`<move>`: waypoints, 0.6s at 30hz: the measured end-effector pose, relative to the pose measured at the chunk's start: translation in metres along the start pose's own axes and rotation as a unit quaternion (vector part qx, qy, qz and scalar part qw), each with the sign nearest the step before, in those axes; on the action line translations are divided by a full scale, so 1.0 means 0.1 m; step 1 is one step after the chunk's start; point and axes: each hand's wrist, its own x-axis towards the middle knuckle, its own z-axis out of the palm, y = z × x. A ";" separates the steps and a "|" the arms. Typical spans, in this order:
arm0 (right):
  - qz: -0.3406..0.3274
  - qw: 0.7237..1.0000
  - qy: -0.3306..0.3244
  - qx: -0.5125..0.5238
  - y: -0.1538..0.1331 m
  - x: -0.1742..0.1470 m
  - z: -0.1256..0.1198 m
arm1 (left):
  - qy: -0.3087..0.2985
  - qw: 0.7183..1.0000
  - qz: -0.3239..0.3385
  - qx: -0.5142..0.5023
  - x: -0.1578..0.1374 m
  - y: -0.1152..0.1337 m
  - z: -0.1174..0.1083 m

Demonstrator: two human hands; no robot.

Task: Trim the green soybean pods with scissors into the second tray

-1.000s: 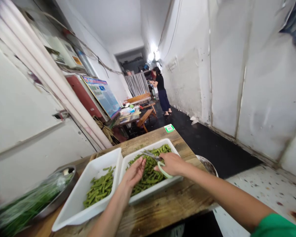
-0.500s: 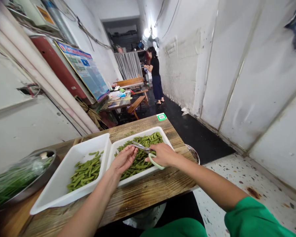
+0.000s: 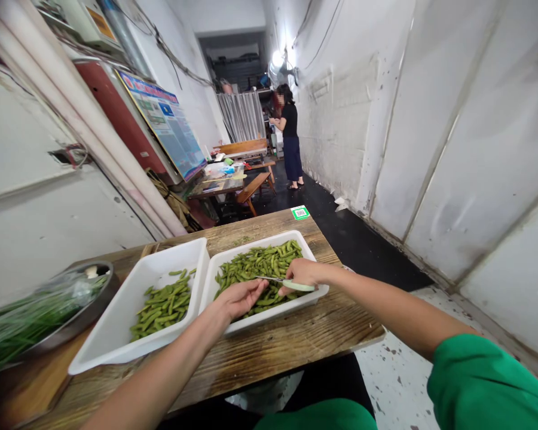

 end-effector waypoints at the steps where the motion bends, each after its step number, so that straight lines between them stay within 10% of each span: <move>1: 0.013 0.999 -0.027 0.039 0.01 0.02 -0.01 | 0.005 1.000 -0.004 0.005 0.01 -0.01 0.00; 7: 0.025 0.989 -0.095 0.110 0.06 -0.01 -0.12 | 0.000 0.997 0.021 0.070 0.02 0.11 -0.06; 12: 0.011 0.990 0.070 -0.119 0.07 -0.14 -0.07 | 0.000 0.986 0.105 0.134 0.13 0.60 -0.02; 18: 0.024 0.978 0.120 -0.167 0.03 -0.34 0.06 | 0.012 0.941 0.218 0.260 0.41 0.83 0.16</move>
